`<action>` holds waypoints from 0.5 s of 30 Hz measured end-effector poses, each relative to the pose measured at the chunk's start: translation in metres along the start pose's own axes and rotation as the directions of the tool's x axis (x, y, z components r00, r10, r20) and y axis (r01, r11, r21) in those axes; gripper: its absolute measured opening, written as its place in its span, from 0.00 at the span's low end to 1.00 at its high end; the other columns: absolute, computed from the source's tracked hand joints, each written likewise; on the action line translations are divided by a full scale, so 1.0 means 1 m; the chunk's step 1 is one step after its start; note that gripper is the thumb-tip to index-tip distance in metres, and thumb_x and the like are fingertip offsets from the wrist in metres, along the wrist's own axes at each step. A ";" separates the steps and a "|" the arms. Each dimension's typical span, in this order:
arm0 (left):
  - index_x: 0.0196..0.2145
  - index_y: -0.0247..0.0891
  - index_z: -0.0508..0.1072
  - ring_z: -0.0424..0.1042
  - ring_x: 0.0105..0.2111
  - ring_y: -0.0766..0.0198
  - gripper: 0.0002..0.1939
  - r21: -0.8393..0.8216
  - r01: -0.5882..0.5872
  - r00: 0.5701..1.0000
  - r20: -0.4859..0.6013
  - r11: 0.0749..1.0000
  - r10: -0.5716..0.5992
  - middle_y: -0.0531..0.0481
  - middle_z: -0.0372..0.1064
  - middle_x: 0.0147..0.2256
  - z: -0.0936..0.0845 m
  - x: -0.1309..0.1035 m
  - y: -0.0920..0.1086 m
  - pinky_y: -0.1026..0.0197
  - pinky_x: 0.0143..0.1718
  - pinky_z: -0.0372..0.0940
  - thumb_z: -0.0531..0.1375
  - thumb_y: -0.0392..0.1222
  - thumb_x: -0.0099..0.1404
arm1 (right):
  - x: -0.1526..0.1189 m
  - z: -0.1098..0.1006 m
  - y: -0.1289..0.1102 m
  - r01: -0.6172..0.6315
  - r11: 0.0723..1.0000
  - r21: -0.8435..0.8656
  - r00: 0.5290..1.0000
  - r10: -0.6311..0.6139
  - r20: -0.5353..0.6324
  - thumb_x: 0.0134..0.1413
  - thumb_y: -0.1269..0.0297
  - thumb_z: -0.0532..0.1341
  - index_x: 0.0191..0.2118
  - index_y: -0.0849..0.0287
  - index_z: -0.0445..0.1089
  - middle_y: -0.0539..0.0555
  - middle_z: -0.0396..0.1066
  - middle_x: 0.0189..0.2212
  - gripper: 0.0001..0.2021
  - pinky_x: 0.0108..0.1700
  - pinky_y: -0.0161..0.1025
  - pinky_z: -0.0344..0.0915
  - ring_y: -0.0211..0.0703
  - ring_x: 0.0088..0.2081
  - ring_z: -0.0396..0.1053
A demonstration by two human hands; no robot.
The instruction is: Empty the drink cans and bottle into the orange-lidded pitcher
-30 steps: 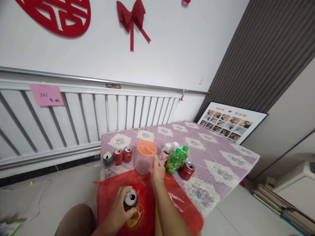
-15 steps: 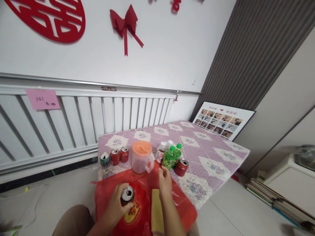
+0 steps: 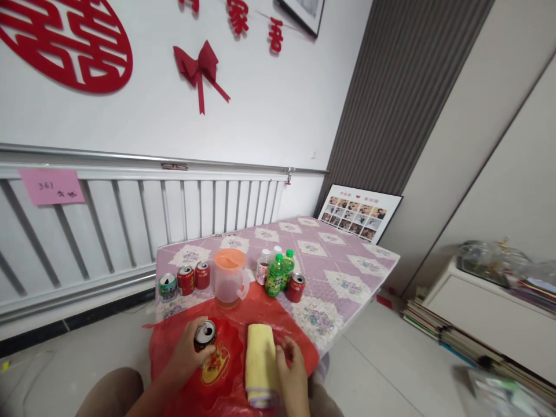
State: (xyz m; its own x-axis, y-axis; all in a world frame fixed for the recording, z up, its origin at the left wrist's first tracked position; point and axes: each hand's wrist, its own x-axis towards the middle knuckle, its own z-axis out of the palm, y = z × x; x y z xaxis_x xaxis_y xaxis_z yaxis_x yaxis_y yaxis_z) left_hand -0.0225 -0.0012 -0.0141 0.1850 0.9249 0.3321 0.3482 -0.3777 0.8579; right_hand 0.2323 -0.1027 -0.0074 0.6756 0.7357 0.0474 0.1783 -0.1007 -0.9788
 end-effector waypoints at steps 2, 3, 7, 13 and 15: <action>0.48 0.38 0.67 0.69 0.50 0.53 0.26 0.002 -0.006 1.000 0.000 1.000 0.006 0.45 0.69 0.47 0.001 0.000 -0.001 0.47 0.55 0.62 0.62 0.36 0.49 | 0.005 0.000 -0.001 0.013 0.995 -0.100 0.999 -0.009 0.041 0.42 0.47 0.59 0.45 0.60 0.69 0.64 0.73 0.49 0.26 0.56 0.51 0.62 0.60 0.52 0.69; 0.48 0.38 0.66 0.69 0.50 0.52 0.26 0.003 -0.006 1.000 0.000 1.000 0.006 0.45 0.69 0.47 0.002 0.001 -0.002 0.47 0.55 0.62 0.62 0.36 0.48 | 0.008 0.001 0.000 0.014 0.990 -0.138 0.999 -0.007 0.054 0.42 0.47 0.59 0.45 0.61 0.69 0.65 0.73 0.49 0.27 0.56 0.50 0.63 0.60 0.52 0.69; 0.47 0.38 0.66 0.70 0.49 0.52 0.26 0.015 -0.003 1.000 -0.011 1.000 0.003 0.46 0.71 0.46 0.004 0.003 -0.008 0.47 0.55 0.63 0.62 0.37 0.47 | 0.016 0.005 0.004 0.016 0.979 -0.204 0.993 0.008 0.114 0.39 0.49 0.61 0.45 0.62 0.71 0.65 0.75 0.47 0.27 0.54 0.51 0.64 0.60 0.51 0.70; 0.47 0.38 0.66 0.70 0.51 0.51 0.27 0.044 -0.003 1.000 0.013 0.999 0.002 0.44 0.71 0.48 0.005 0.003 -0.011 0.48 0.55 0.63 0.62 0.39 0.47 | 0.016 0.005 0.008 0.020 0.960 -0.279 0.980 0.036 0.194 0.37 0.59 0.63 0.50 0.64 0.70 0.67 0.73 0.50 0.29 0.57 0.51 0.60 0.61 0.54 0.68; 0.48 0.38 0.66 0.70 0.51 0.52 0.27 0.063 0.008 1.000 0.022 0.998 -0.009 0.44 0.70 0.49 0.005 0.003 -0.009 0.49 0.56 0.63 0.62 0.39 0.48 | 0.016 0.005 0.009 0.028 0.963 -0.267 0.976 0.031 0.214 0.36 0.62 0.62 0.52 0.65 0.69 0.68 0.70 0.53 0.30 0.58 0.50 0.60 0.61 0.55 0.67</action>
State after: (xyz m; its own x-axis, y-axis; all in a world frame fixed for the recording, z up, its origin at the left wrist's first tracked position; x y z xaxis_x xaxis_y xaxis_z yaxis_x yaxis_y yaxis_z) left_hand -0.0209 0.0048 -0.0228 0.2019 0.9272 0.3155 0.4068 -0.3724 0.8342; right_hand 0.2407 -0.0888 -0.0162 0.5122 0.8584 -0.0266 0.3817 -0.2553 -0.8883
